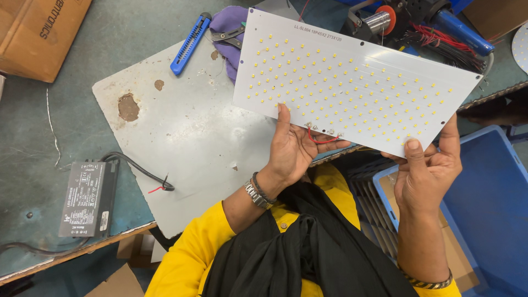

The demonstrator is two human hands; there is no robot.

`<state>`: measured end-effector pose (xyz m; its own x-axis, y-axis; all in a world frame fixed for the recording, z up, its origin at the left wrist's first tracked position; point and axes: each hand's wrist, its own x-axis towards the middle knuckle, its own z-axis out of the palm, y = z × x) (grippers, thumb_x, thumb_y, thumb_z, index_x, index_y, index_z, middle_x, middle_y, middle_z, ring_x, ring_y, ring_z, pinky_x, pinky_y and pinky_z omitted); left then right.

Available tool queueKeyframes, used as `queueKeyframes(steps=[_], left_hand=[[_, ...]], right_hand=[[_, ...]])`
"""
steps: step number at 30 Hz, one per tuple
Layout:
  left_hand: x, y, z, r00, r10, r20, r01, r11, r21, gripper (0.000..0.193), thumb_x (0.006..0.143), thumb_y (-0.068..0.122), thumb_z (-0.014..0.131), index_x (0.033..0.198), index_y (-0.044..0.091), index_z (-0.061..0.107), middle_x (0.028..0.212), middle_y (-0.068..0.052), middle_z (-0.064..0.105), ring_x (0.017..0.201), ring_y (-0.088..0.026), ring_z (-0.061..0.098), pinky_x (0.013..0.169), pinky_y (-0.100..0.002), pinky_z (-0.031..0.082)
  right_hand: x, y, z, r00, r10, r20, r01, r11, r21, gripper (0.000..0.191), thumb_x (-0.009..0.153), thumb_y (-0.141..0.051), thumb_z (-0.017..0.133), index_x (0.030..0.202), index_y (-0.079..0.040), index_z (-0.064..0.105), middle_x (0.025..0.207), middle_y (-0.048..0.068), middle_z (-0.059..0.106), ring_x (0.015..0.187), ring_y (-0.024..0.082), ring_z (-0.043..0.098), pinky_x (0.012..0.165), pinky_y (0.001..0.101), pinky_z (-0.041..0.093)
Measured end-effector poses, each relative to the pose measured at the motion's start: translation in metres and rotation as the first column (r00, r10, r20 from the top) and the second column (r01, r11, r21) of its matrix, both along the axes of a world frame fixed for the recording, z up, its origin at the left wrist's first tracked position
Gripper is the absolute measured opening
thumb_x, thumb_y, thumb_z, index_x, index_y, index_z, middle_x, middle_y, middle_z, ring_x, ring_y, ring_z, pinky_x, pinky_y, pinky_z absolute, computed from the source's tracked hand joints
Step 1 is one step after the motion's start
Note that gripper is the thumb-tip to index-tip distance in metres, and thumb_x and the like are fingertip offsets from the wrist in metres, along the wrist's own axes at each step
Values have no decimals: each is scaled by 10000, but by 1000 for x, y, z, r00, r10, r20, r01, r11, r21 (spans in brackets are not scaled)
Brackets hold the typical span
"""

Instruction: The person solders red and black wires onto the terminals of an LED light panel using a soldering iron, dipping the wire ends in flux first. They then connect the wires to an LED driver, hold up the panel to check it, and trim the wire with pliers.

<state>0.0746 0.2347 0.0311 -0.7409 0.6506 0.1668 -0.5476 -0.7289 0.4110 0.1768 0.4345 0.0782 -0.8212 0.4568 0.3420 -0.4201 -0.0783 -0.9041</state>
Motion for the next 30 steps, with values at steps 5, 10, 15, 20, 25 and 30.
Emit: queueKeyframes(steps=[5, 10, 15, 20, 25, 30], left_hand=[[-1, 0, -1, 1000, 0, 4, 0, 1000, 22, 956, 1061, 741, 161, 1549, -45, 403, 1415, -258, 612, 1297, -379, 625, 1136, -638, 480], [0, 0, -2, 1000, -1, 20, 0, 1000, 23, 958, 1062, 744, 166, 1551, -44, 404, 1413, -257, 610, 1292, -373, 629, 1137, -640, 479], [1, 0, -2, 1000, 8, 15, -8, 999, 35, 966, 1068, 750, 167, 1553, -49, 409, 1409, -263, 614, 1283, -376, 634, 1137, -635, 480], [1, -2, -1, 1000, 6, 9, -6, 1000, 27, 1002, 1041, 774, 156, 1552, -50, 409, 1421, -261, 609, 1295, -379, 629, 1144, -633, 471], [2, -2, -3, 1000, -4, 24, 3, 998, 68, 1018, 1038, 784, 151, 1544, -57, 421, 1427, -262, 608, 1306, -391, 626, 1156, -648, 458], [1, -2, -5, 1000, 0, 2, 0, 997, 81, 1026, 1053, 788, 156, 1532, -72, 444, 1419, -276, 613, 1308, -398, 624, 1166, -657, 456]], right_hand=[[0, 0, 0, 1000, -1, -2, 1, 1000, -4, 644, 1119, 19, 638, 1660, 24, 287, 1364, 216, 658, 1061, 256, 743, 817, 358, 663], [2, -2, 2, 1000, -9, 0, 9, 1000, -7, 654, 1117, 21, 637, 1664, 24, 280, 1355, 212, 659, 1059, 255, 744, 807, 354, 662], [2, -3, 5, 1000, 4, -3, -4, 1000, 11, 662, 1129, 14, 643, 1677, 30, 272, 1358, 217, 660, 1062, 250, 743, 817, 348, 659], [1, -4, 5, 1000, -1, -2, 1, 1000, 26, 663, 1127, 8, 644, 1674, 33, 269, 1375, 216, 654, 1067, 246, 743, 822, 342, 662], [2, -4, 4, 1000, 2, -12, -1, 999, 34, 656, 1135, 10, 640, 1677, 33, 271, 1382, 217, 653, 1068, 248, 744, 821, 343, 663], [1, -3, 4, 1000, 11, -15, -11, 999, 35, 653, 1140, 7, 641, 1678, 33, 271, 1379, 217, 655, 1073, 251, 745, 831, 351, 666]])
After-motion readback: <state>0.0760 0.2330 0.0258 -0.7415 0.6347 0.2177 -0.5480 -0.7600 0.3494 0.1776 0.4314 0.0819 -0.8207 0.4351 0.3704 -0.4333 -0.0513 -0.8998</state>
